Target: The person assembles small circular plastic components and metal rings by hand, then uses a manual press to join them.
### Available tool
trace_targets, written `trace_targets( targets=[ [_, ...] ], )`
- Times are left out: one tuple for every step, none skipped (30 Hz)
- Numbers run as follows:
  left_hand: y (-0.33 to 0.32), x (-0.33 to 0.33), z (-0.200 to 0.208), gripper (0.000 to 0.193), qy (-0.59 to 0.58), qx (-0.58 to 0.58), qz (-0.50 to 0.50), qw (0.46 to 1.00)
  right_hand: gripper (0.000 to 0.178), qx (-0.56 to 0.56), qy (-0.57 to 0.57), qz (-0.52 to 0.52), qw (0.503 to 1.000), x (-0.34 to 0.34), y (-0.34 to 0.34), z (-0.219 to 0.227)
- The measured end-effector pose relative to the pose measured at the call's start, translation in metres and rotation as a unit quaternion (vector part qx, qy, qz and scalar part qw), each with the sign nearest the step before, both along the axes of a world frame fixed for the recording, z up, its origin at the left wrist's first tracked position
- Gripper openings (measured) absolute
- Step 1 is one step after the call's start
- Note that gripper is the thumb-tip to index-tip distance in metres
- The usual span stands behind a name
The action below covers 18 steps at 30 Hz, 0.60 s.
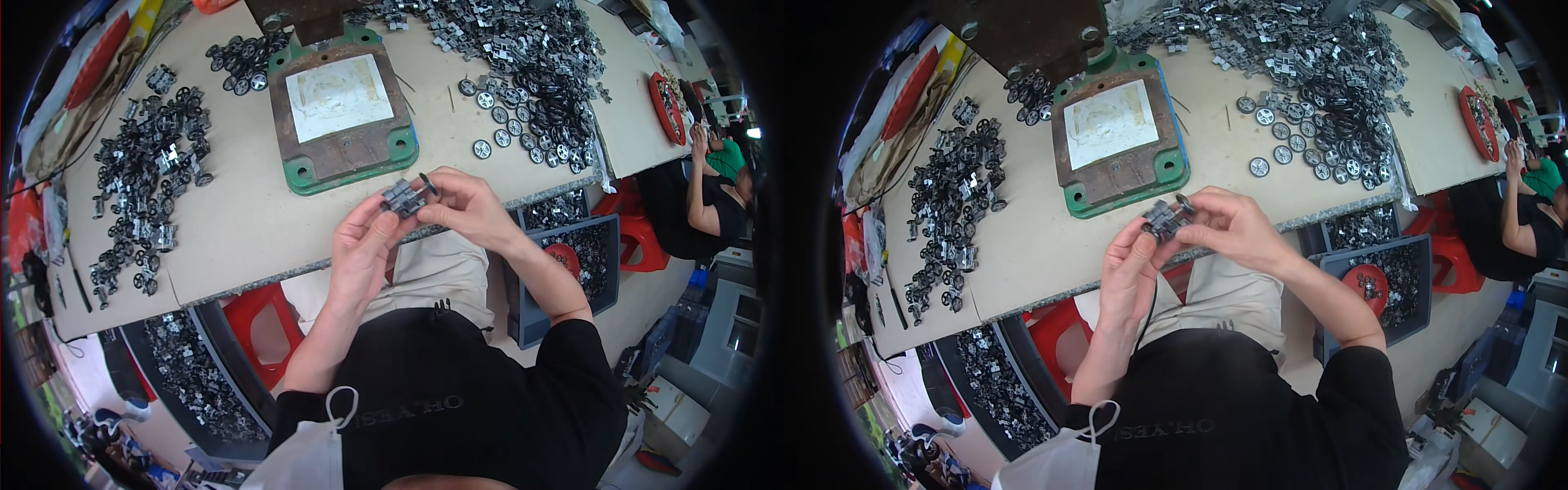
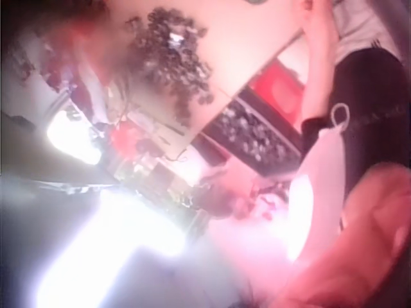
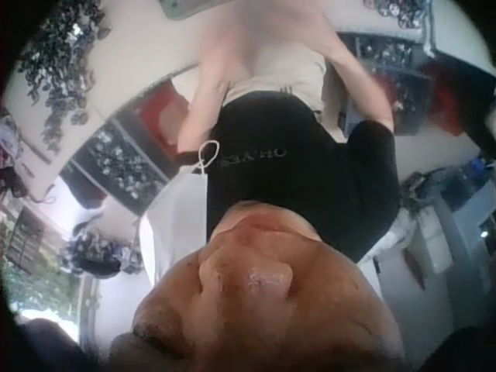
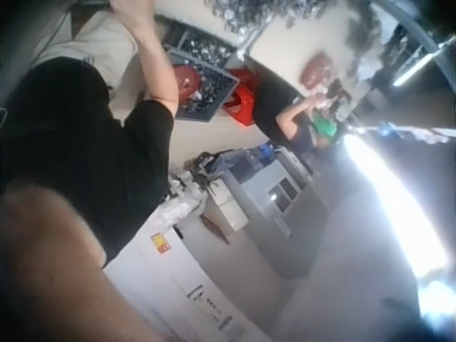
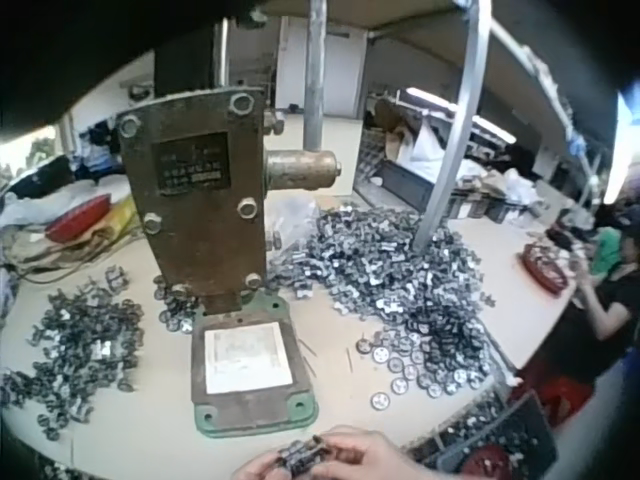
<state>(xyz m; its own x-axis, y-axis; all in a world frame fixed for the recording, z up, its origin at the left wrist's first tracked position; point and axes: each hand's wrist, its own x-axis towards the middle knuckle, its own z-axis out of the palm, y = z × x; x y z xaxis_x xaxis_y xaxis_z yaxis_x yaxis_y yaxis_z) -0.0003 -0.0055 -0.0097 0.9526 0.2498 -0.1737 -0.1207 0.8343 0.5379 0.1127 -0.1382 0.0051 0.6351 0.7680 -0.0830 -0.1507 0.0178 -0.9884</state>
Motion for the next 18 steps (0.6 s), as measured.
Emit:
trace_targets(
  targets=[
    [0.000, -0.001, 0.003, 0.032, -0.002, 0.004, 0.001, 1.000, 0.020, 0.004, -0.002, 0.001, 1.000, 0.002, 0.002, 0.006],
    [0.000, -0.002, 0.008, 0.032, 0.018, 0.022, -0.017, 0.999, 0.017, -0.024, -0.028, 0.021, 0.999, 0.005, 0.002, 0.017],
    [0.001, -0.002, 0.010, 0.033, 0.037, 0.040, -0.035, 0.998, 0.014, -0.053, -0.055, 0.040, 0.996, 0.008, 0.002, 0.027],
    [0.006, -0.003, 0.009, 0.041, 0.063, 0.144, -0.060, 0.986, 0.012, -0.076, -0.102, 0.053, 0.990, 0.012, 0.002, 0.032],
    [0.010, -0.003, 0.013, 0.041, 0.060, 0.150, -0.058, 0.985, 0.012, -0.069, -0.105, 0.053, 0.991, 0.016, 0.001, 0.040],
    [0.015, -0.002, 0.019, 0.043, 0.056, 0.230, -0.077, 0.969, 0.013, -0.104, -0.226, 0.106, 0.963, 0.020, 0.002, 0.050],
    [0.019, -0.001, 0.023, 0.045, 0.052, 0.308, -0.094, 0.945, 0.016, -0.137, -0.344, 0.156, 0.916, 0.023, 0.004, 0.058],
    [0.023, 0.004, 0.023, 0.038, 0.050, 0.408, -0.083, 0.908, 0.021, -0.145, -0.345, 0.173, 0.911, 0.024, 0.008, 0.064],
    [0.027, 0.008, 0.030, 0.038, 0.050, 0.415, -0.079, 0.905, 0.021, -0.138, -0.349, 0.173, 0.911, 0.025, 0.011, 0.066],
    [0.030, 0.013, 0.040, 0.031, 0.055, 0.412, -0.056, 0.908, 0.024, -0.132, -0.337, 0.130, 0.923, 0.026, 0.014, 0.067],
    [0.035, 0.019, 0.046, 0.024, 0.059, 0.408, -0.033, 0.911, 0.027, -0.126, -0.324, 0.088, 0.933, 0.028, 0.016, 0.068],
    [0.047, 0.028, 0.042, 0.019, 0.043, 0.462, 0.011, 0.886, 0.032, -0.127, -0.288, 0.056, 0.948, 0.033, 0.017, 0.068],
    [0.059, 0.038, 0.047, 0.019, 0.076, 0.496, 0.037, 0.864, 0.032, -0.123, -0.287, 0.056, 0.948, 0.037, 0.017, 0.067],
    [0.071, 0.048, 0.053, 0.019, 0.108, 0.527, 0.063, 0.840, 0.033, -0.139, -0.305, 0.035, 0.941, 0.042, 0.017, 0.066],
    [0.083, 0.059, 0.054, 0.020, 0.101, 0.566, 0.102, 0.812, 0.035, -0.155, -0.322, 0.014, 0.934, 0.044, 0.016, 0.065],
    [0.090, 0.067, 0.064, 0.020, 0.107, 0.586, 0.127, 0.793, 0.033, -0.169, -0.326, 0.019, 0.930, 0.045, 0.016, 0.061],
    [0.100, 0.075, 0.061, 0.022, 0.117, 0.585, 0.139, 0.791, 0.033, -0.166, -0.325, 0.021, 0.931, 0.045, 0.015, 0.057],
    [0.110, 0.081, 0.056, 0.023, 0.110, 0.581, 0.150, 0.792, 0.032, -0.160, -0.335, 0.034, 0.928, 0.045, 0.014, 0.053]
  ],
)
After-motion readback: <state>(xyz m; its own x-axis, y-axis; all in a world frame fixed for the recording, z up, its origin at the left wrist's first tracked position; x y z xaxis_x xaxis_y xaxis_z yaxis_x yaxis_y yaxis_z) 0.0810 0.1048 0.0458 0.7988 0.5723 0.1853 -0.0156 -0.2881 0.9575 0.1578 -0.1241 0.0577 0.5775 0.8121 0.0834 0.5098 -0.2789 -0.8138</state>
